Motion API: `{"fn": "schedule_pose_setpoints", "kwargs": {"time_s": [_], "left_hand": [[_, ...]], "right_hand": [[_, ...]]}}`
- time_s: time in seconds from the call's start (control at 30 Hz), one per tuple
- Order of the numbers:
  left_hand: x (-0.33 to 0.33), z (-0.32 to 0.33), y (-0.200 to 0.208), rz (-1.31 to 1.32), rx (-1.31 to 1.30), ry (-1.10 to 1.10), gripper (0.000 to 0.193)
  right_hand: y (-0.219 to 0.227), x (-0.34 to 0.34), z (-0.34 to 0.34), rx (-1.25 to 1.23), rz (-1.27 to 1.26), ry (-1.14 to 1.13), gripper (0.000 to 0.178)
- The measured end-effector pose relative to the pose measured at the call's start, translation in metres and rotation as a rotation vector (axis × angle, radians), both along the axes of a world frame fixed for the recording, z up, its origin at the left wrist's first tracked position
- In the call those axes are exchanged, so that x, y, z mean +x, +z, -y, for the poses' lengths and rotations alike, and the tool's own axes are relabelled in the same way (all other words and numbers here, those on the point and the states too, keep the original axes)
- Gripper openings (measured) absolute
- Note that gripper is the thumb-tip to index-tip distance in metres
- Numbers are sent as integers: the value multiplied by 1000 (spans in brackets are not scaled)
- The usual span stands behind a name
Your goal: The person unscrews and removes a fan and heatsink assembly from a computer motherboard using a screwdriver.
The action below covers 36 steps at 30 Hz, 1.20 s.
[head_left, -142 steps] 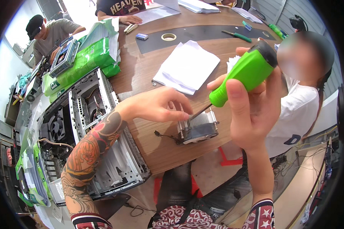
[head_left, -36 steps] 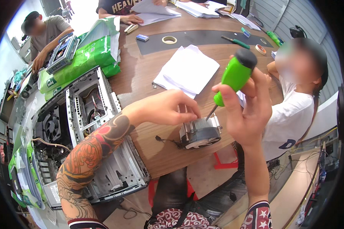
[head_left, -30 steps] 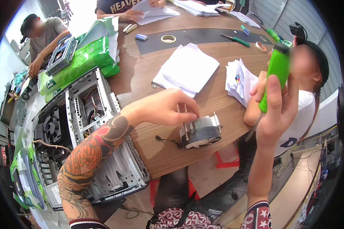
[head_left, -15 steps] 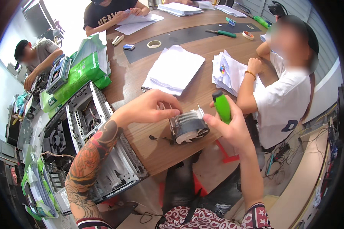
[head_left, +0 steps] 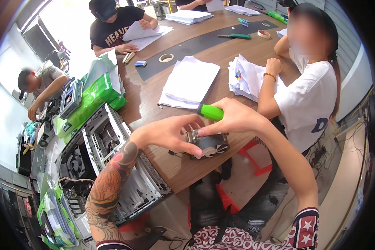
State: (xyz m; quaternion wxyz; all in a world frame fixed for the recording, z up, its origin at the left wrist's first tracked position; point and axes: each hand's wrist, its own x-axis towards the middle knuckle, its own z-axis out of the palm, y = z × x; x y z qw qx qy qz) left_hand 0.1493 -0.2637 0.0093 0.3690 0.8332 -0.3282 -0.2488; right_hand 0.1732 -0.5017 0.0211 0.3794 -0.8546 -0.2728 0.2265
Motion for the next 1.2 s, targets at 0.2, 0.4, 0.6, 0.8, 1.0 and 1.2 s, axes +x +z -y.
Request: {"fn": "schedule_pose_setpoints", "kwargs": {"time_s": [0.2, 0.4, 0.6, 0.8, 1.0, 1.2], "left_hand": [[-8, 14, 10, 220, 165, -115, 73], [-11, 18, 8, 280, 129, -86, 74], [-3, 17, 6, 180, 91, -12, 69], [1, 8, 8, 145, 4, 164, 61], [5, 12, 18, 148, 40, 221, 58], [10, -2, 8, -118, 88, 470, 37]], "right_hand": [[-15, 0, 8, 203, -249, -7, 36], [-11, 2, 20, 258, -443, 0, 32], [4, -21, 57, 654, -135, -334, 23], [-46, -88, 110, 1182, 239, -399, 30], [-108, -144, 111, 1111, 157, -923, 47], [-113, -147, 97, 1232, -15, -947, 40]]}}
